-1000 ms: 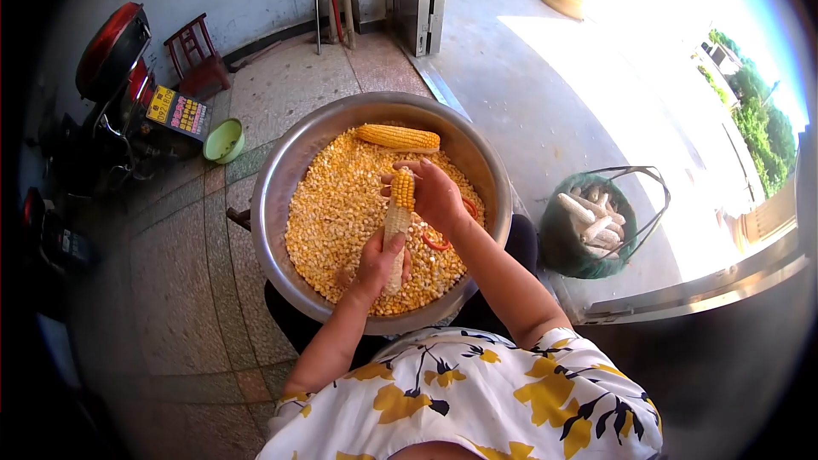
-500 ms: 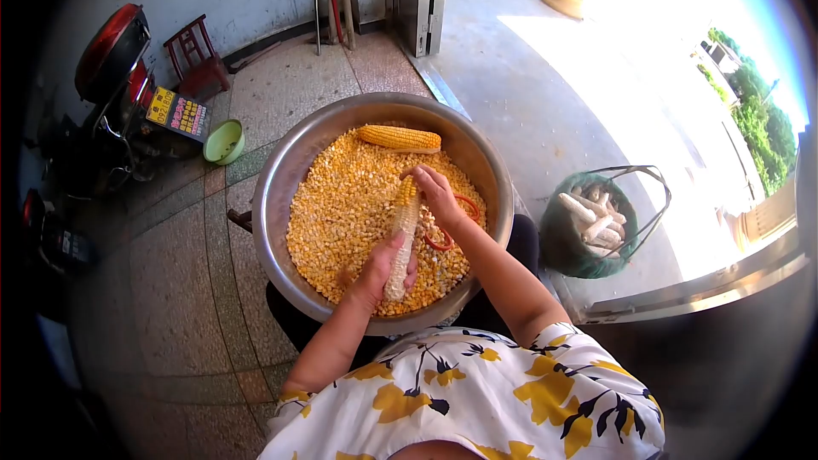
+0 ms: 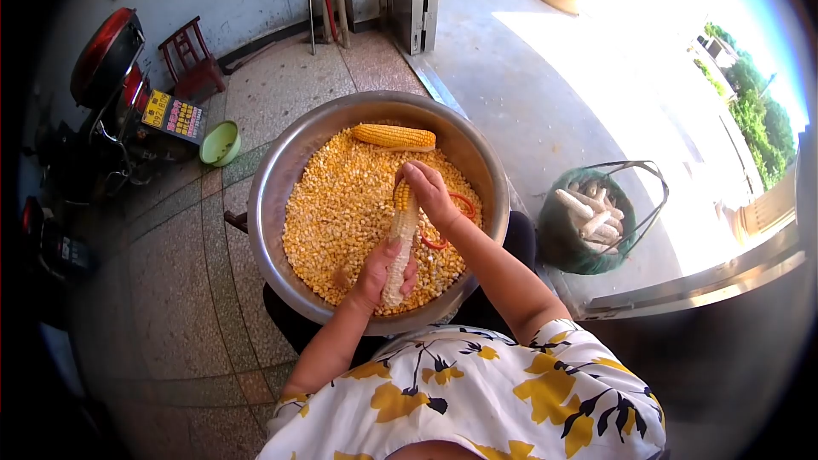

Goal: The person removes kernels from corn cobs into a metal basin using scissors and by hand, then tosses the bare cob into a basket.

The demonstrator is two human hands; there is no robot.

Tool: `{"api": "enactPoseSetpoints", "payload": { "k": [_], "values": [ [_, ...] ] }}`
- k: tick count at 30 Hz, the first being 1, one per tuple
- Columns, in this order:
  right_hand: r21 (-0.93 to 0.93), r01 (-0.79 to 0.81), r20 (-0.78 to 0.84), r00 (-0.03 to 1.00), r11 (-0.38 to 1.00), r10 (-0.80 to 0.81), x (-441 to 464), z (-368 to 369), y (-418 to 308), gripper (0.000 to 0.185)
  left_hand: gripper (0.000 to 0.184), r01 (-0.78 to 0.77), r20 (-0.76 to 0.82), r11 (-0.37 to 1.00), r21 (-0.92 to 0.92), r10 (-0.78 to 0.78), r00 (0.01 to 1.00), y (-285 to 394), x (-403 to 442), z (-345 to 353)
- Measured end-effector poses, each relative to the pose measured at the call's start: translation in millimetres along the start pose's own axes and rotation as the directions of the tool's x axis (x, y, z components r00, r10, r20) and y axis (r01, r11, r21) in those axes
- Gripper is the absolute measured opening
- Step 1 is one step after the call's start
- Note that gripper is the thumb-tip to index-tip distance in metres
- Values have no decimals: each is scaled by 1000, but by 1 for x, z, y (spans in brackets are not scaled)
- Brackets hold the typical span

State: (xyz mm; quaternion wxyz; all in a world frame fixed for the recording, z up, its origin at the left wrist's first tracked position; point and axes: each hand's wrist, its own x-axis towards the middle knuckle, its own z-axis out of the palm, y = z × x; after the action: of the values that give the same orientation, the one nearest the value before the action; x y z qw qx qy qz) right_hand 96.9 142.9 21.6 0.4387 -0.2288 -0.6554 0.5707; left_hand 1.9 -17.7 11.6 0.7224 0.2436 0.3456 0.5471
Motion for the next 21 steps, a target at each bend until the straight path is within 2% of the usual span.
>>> {"api": "enactPoseSetpoints", "payload": {
  "k": [1,2,3,4,5,6,8,10,11,12,13,14,16,17,18,20,21],
  "values": [
    [109,-199,113,976,974,187,2,-3,-7,30,29,14,50,992,-123,-8,999,3,1,0],
    [108,-194,116,976,975,182,3,-5,-14,30,29,33,101,969,-244,-9,995,6,2,0],
    [279,-347,223,930,895,291,3,-7,-21,28,28,-14,-31,997,-75,12,999,9,2,0],
    [419,-496,346,861,760,371,4,-9,-28,27,28,-19,-34,997,-76,16,999,8,4,-2],
    [416,-542,408,829,730,383,7,-18,-22,22,27,-59,-148,984,165,84,985,6,7,-6],
    [413,-547,410,826,728,387,9,-24,-23,22,26,-64,-242,915,398,172,955,3,9,-8],
    [289,-551,500,784,783,367,7,-33,-29,20,33,-38,-261,909,416,159,952,6,8,-9],
    [237,-591,483,760,771,434,4,-35,-31,20,42,-175,-125,603,779,422,898,-2,12,-16],
    [105,-558,439,769,823,466,3,-35,-30,16,42,-175,-130,608,775,423,897,-6,15,-18],
    [-30,-519,388,781,854,489,2,-36,-29,13,43,-283,-29,443,850,577,816,-10,17,-19],
    [-45,-498,333,810,866,483,-2,-32,-30,12,45,-364,92,253,897,697,711,-12,18,-19],
    [-46,-500,332,809,865,485,-6,-28,-22,12,45,-364,91,255,896,696,712,-10,16,-13],
    [-187,-433,50,892,882,449,-14,-21,10,15,46,-67,-28,139,988,589,807,-5,6,1],
    [-242,-403,3,909,883,416,-17,-18,16,20,46,-67,-29,141,988,588,808,-3,3,4],
    [-242,-403,4,909,883,416,-16,-21,20,20,46,0,-69,121,993,557,827,0,3,6],
    [118,-510,118,859,852,497,-13,-18,7,28,46,78,-120,101,992,529,840,0,2,2],
    [244,-651,256,758,719,599,-12,-25,-10,36,45,21,-91,132,991,554,827,-2,4,-7]
  ]
}}
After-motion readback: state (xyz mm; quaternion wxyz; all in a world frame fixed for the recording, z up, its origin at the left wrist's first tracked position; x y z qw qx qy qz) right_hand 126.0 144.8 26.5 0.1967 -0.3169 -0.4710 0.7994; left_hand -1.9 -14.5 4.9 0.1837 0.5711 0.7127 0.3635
